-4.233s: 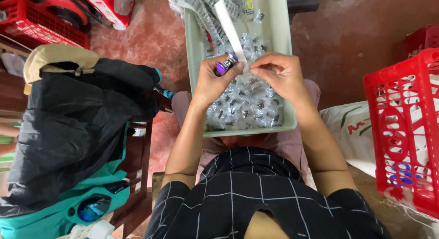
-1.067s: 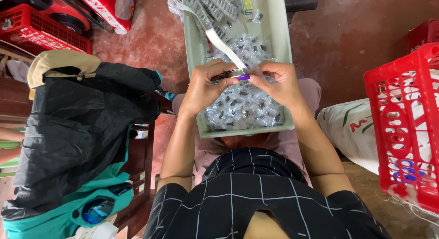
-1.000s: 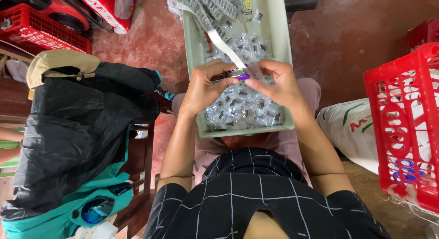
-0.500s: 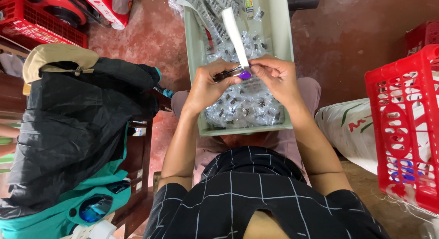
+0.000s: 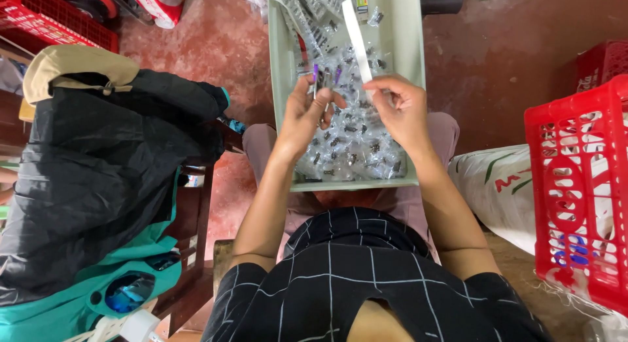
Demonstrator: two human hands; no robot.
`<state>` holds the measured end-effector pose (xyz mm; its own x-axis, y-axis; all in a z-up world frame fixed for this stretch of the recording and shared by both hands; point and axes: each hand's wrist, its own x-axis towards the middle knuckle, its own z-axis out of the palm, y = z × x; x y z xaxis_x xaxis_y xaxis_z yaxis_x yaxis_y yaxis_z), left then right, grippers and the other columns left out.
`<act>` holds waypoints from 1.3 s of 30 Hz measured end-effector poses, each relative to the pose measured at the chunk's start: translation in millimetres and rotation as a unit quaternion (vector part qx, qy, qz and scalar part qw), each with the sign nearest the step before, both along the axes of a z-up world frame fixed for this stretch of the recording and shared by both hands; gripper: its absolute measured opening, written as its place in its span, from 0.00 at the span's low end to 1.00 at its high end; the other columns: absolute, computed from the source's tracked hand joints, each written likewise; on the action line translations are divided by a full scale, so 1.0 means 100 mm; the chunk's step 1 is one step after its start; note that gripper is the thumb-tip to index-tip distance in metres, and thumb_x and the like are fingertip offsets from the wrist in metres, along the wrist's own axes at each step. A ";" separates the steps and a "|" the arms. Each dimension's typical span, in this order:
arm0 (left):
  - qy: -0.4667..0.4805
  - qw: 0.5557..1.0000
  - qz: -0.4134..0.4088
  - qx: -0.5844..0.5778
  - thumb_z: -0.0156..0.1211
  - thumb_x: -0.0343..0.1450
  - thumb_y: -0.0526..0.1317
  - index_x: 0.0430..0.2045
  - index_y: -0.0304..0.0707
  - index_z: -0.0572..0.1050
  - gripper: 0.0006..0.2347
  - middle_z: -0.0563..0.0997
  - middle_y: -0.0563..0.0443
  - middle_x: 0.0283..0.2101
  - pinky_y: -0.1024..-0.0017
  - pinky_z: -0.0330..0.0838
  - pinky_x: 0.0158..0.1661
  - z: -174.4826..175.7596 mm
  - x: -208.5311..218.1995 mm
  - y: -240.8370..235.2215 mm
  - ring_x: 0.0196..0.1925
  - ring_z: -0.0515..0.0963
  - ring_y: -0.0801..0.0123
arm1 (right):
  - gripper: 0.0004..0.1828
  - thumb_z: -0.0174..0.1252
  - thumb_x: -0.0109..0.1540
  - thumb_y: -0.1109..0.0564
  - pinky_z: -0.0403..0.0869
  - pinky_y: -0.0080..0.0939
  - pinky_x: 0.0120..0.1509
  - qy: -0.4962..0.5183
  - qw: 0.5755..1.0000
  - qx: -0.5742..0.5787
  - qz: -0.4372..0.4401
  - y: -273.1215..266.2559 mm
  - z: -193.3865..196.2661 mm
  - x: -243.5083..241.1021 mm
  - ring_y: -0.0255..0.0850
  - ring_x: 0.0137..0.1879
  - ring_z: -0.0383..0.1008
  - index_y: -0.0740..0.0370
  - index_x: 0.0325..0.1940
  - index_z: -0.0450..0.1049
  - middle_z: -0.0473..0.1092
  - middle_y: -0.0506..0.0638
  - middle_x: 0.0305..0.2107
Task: Assembling small purple components onto a white plastic strip and placing them into a bin filled with bagged items.
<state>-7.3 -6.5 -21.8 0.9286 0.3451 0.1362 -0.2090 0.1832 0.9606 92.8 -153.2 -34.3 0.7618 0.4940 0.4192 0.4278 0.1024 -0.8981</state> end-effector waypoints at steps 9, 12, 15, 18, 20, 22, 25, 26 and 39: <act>0.008 0.981 0.050 0.185 0.44 0.71 0.33 0.40 0.36 0.59 0.07 0.75 0.51 0.20 0.81 0.57 0.19 0.01 0.03 -0.23 0.15 0.63 0.77 | 0.07 0.52 0.59 0.69 0.69 0.28 0.41 0.033 0.999 0.020 0.024 0.06 -0.11 -0.01 0.29 0.39 0.63 0.66 0.39 0.74 0.69 0.51 0.32; 0.013 0.967 0.075 0.243 0.46 0.70 0.31 0.41 0.38 0.59 0.08 0.74 0.53 0.17 0.79 0.58 0.21 0.03 0.02 -0.26 0.16 0.66 0.73 | 0.06 0.53 0.60 0.69 0.69 0.29 0.41 0.036 0.999 0.015 0.027 0.07 -0.14 -0.01 0.29 0.39 0.65 0.66 0.39 0.74 0.69 0.51 0.32; 0.024 0.961 0.085 0.262 0.48 0.69 0.32 0.41 0.41 0.59 0.10 0.74 0.53 0.16 0.77 0.61 0.23 -0.09 0.07 -0.25 0.17 0.68 0.70 | 0.06 0.53 0.60 0.68 0.71 0.31 0.44 0.069 0.996 0.025 0.041 0.07 -0.11 -0.03 0.30 0.38 0.67 0.67 0.39 0.74 0.69 0.51 0.32; 0.040 0.949 0.094 0.298 0.50 0.69 0.33 0.42 0.41 0.59 0.11 0.75 0.50 0.17 0.69 0.67 0.26 0.01 0.03 -0.29 0.19 0.74 0.60 | 0.05 0.60 0.58 0.64 0.69 0.35 0.48 0.095 0.993 0.053 0.044 0.10 -0.06 -0.09 0.31 0.41 0.66 0.67 0.38 0.74 0.70 0.51 0.31; 0.044 0.946 0.088 0.308 0.48 0.69 0.33 0.43 0.42 0.58 0.11 0.75 0.50 0.17 0.69 0.68 0.26 0.00 0.04 -0.32 0.19 0.74 0.60 | 0.05 0.60 0.58 0.63 0.69 0.34 0.47 0.104 0.992 0.053 0.039 0.13 0.03 -0.15 0.30 0.41 0.66 0.66 0.37 0.74 0.70 0.49 0.30; 0.048 0.943 0.083 0.319 0.47 0.70 0.33 0.44 0.43 0.57 0.11 0.75 0.51 0.17 0.69 0.69 0.27 -0.01 0.03 -0.34 0.19 0.75 0.60 | 0.04 0.60 0.57 0.62 0.69 0.33 0.47 0.112 0.992 0.054 0.036 0.14 0.08 -0.18 0.29 0.41 0.65 0.64 0.36 0.74 0.70 0.48 0.30; 0.046 0.942 0.070 0.326 0.46 0.70 0.32 0.45 0.41 0.56 0.12 0.75 0.48 0.18 0.66 0.69 0.26 0.02 0.02 -0.37 0.20 0.76 0.57 | 0.05 0.61 0.57 0.62 0.69 0.32 0.47 0.140 0.988 0.056 0.038 0.14 0.05 -0.17 0.28 0.41 0.65 0.63 0.36 0.75 0.71 0.47 0.30; 0.053 0.939 0.063 0.334 0.45 0.70 0.32 0.46 0.41 0.55 0.12 0.75 0.47 0.18 0.64 0.69 0.26 0.04 0.01 -0.38 0.20 0.76 0.55 | 0.05 0.61 0.57 0.62 0.69 0.32 0.47 0.148 0.986 0.063 0.035 0.14 0.02 -0.17 0.28 0.41 0.65 0.64 0.35 0.75 0.71 0.48 0.29; 0.058 0.925 0.055 0.372 0.41 0.72 0.36 0.47 0.40 0.49 0.13 0.77 0.33 0.30 0.53 0.72 0.30 -0.11 0.04 -0.51 0.30 0.78 0.41 | 0.04 0.54 0.57 0.66 0.67 0.37 0.48 0.128 0.988 0.084 -0.034 0.16 -0.18 -0.15 0.32 0.38 0.64 0.64 0.32 0.74 0.69 0.48 0.26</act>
